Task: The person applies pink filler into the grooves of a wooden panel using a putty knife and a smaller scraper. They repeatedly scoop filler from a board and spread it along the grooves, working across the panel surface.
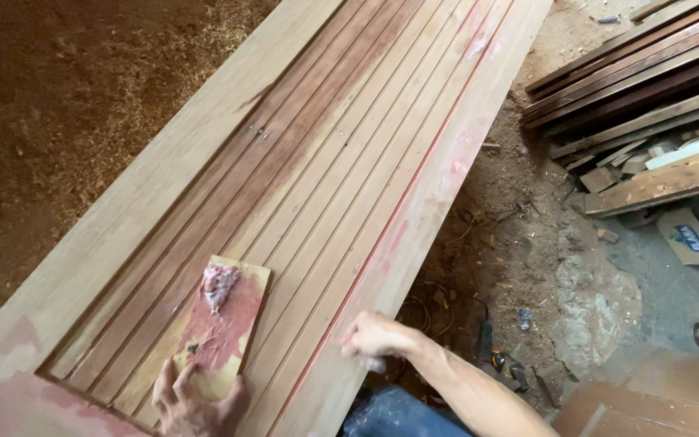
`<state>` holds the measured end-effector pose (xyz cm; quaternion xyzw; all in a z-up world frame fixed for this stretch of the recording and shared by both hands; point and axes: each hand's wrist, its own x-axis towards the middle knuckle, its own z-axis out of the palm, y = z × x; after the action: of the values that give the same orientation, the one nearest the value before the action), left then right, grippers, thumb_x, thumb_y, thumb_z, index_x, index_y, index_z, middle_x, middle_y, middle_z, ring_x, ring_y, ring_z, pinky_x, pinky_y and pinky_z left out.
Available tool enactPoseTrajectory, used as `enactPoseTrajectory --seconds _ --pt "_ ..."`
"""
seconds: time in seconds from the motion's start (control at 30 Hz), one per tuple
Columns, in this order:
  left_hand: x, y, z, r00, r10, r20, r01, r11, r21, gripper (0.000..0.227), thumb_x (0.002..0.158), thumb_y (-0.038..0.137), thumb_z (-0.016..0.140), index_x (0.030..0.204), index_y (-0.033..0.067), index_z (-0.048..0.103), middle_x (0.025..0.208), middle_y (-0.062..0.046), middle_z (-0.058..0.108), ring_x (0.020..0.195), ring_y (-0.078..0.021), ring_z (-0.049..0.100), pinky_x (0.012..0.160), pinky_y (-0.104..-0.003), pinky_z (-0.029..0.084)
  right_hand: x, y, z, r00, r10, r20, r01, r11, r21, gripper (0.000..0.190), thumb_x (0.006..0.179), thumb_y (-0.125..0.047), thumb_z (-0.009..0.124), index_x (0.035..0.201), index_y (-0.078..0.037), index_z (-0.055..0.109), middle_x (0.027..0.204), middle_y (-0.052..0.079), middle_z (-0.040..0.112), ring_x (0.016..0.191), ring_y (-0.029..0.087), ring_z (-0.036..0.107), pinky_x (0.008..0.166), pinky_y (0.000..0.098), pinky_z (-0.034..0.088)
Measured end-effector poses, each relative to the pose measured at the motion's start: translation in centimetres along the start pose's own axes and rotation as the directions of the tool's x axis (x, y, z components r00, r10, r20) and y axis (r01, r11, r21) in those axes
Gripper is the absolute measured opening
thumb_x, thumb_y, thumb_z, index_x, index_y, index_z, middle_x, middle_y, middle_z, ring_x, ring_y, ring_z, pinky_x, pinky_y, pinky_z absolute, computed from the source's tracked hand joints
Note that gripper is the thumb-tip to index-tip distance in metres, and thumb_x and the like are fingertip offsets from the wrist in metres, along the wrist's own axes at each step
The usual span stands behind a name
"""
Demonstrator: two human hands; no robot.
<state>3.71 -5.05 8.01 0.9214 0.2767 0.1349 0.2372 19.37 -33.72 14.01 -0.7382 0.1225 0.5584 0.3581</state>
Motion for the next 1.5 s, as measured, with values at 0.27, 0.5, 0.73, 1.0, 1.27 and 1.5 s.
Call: enactPoseTrajectory --seconds 0.27,0.5,0.73,1.0,1.27,1.5 --pt "1.2 4.6 4.1 0.997 0.046 -0.067 -0.050 0.997 -0.062 0.079 0.057 0.035 0.085 0.125 0.0064 0.055 0.145 -0.024 0.054 0.136 -0.0432 0.051 0.114 -0.054 0.043 1.0 5.9 -13.6 0.892 -0.099 -0.441 0.259 0.912 0.318 0.035 0.089 -0.014 0.067 0.123 -0.005 0.064 0.085 0.016 0.076 0.053 0.024 0.055 0.045 0.0359 0.044" --pt "8.0 12.9 14.3 0.963 0.258 -0.071 -0.264 0.960 -0.089 0.073 0.060 0.042 0.088 0.114 0.0064 0.055 0.139 -0.023 0.054 0.130 -0.0404 0.050 0.107 -0.055 0.043 4.1 11.4 -25.3 0.536 -0.145 -0.832 0.624 0.732 0.274 0.043 0.084 -0.005 0.070 0.125 0.003 0.062 0.093 0.011 0.073 0.067 0.014 0.069 0.060 0.0267 0.058" --pt "14.1 26.9 23.2 0.962 0.272 0.006 -0.266 0.945 -0.192 0.069 0.059 0.041 0.089 0.107 0.0051 0.054 0.136 -0.022 0.055 0.127 -0.0413 0.048 0.105 -0.056 0.040 7.5 12.4 -39.7 0.415 -0.167 -0.894 0.516 0.853 0.080 0.046 0.091 -0.007 0.068 0.136 -0.003 0.061 0.092 0.019 0.073 0.069 0.013 0.069 0.062 0.0284 0.055" --pt "19.8 43.5 35.7 0.971 0.219 -0.097 -0.234 0.953 -0.192 0.063 0.065 0.037 0.089 0.106 0.0046 0.055 0.134 -0.024 0.055 0.126 -0.0435 0.050 0.105 -0.055 0.042 17.0 11.4 -62.4 0.041 -0.713 -0.700 0.474 0.631 -0.614 0.052 0.084 0.013 0.069 0.134 0.002 0.062 0.133 0.021 0.059 0.120 0.034 0.062 0.098 0.0395 0.055" --pt "21.5 51.4 42.7 0.984 0.173 -0.037 -0.174 0.984 -0.033 0.062 0.070 0.038 0.087 0.111 0.0066 0.051 0.143 -0.025 0.043 0.137 -0.0433 0.041 0.115 -0.056 0.036 20.5 16.4 -62.5 0.126 -0.781 -0.611 0.490 0.585 -0.646 0.051 0.086 0.016 0.066 0.135 0.002 0.066 0.135 0.020 0.051 0.119 0.036 0.062 0.103 0.0397 0.055" --pt "21.9 52.0 43.2 0.984 0.170 -0.047 -0.170 0.985 0.006 0.062 0.069 0.038 0.086 0.109 0.0082 0.050 0.144 -0.027 0.041 0.136 -0.0441 0.039 0.114 -0.056 0.036 17.7 20.6 -64.5 0.354 -0.715 -0.603 0.473 0.693 -0.543 0.038 0.084 0.015 0.064 0.119 0.002 0.072 0.129 0.024 0.053 0.098 0.026 0.066 0.085 0.0345 0.058"
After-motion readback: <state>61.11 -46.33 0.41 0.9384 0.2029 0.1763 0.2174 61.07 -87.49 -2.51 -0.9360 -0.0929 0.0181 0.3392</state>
